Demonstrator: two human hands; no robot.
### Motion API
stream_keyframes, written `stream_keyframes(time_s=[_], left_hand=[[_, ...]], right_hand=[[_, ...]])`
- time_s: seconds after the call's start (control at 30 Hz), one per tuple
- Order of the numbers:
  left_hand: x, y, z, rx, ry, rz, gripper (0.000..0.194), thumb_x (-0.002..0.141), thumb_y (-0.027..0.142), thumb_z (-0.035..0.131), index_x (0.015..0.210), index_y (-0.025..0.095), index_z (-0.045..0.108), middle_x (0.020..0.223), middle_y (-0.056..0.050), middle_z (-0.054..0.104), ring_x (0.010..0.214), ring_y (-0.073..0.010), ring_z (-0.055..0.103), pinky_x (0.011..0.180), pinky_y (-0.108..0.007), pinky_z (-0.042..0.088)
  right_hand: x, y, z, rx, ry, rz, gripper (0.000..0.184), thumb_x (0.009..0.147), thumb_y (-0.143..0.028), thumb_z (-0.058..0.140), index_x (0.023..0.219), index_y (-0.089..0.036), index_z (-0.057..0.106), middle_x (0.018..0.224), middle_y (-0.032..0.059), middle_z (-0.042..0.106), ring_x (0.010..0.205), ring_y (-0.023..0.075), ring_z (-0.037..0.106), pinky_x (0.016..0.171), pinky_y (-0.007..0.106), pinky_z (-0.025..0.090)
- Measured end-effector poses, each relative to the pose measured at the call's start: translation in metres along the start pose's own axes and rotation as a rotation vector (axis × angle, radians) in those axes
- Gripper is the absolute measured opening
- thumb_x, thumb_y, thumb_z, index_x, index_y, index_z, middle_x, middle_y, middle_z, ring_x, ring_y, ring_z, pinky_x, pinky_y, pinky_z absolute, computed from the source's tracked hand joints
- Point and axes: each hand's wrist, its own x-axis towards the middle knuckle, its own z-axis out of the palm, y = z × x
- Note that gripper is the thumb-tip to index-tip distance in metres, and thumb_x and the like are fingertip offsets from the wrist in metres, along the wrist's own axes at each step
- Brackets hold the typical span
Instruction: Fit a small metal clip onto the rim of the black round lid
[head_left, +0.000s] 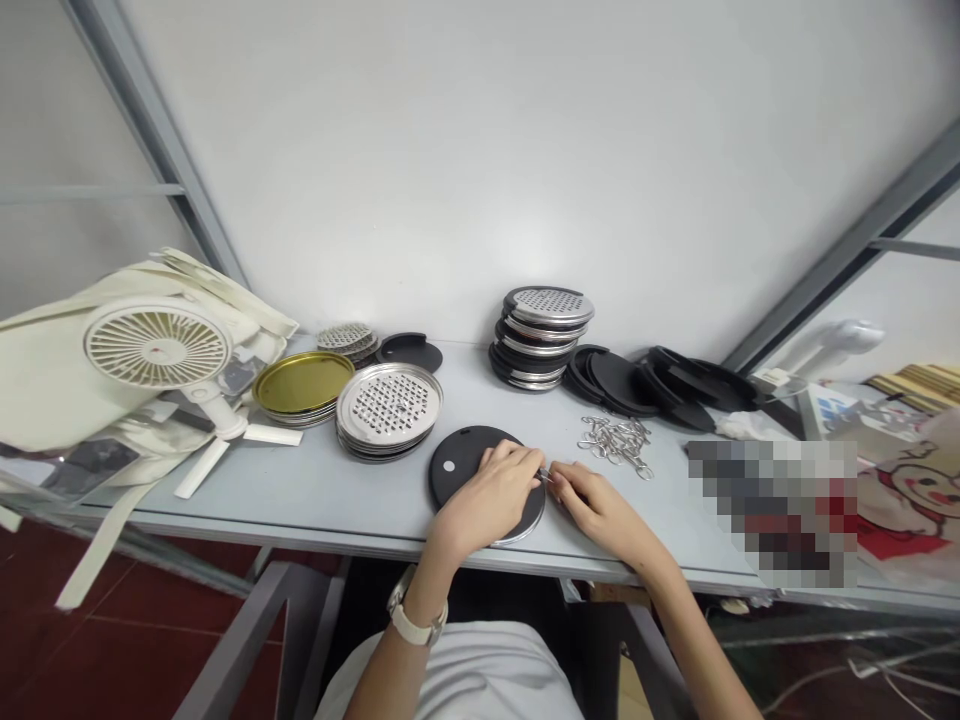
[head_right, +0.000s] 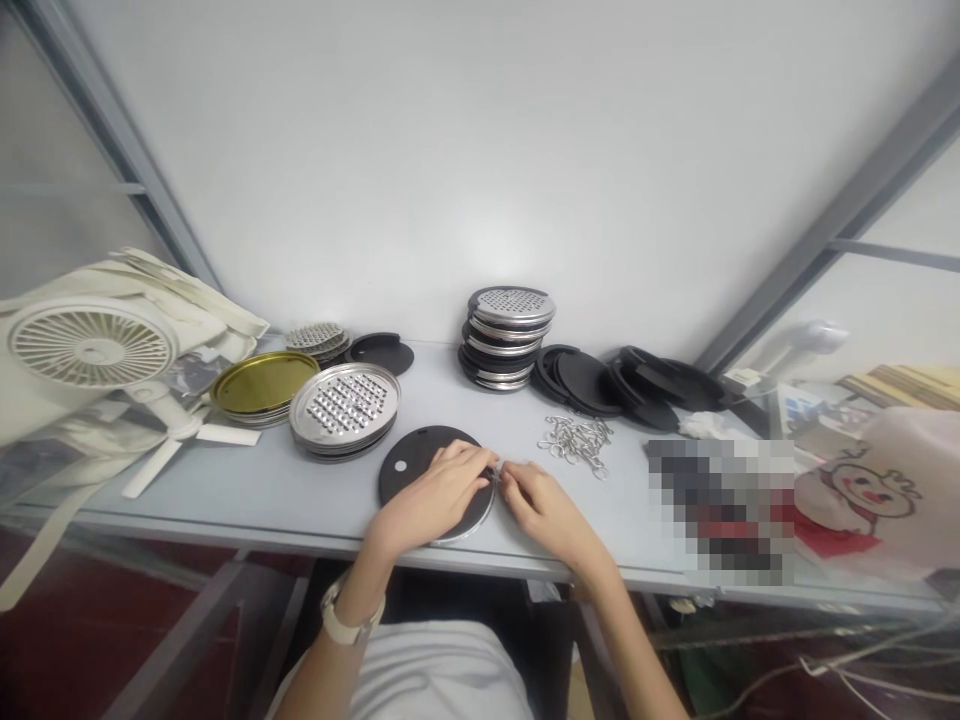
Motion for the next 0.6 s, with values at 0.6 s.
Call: stream_keyframes(time_s=[0.6], left_hand=[[-0.002,0.006,-0.004,0.023,-0.023,-0.039,0.016,0.094,0.013,0.030,0.100,0.020,0.043,0.107,-0.006,0.053,0.105,-0.0197,0.043,0.091,-0.035,0.036]], right_hand=[[0.002,-0.007,-0.001,0.015,-0.011,-0.045,0.033,0.098,-0.033,0.031,0.073,-0.021,0.050,0.067,-0.0002,0.057,0.064,0.0163,0.051,0.071,0.030,0.040]])
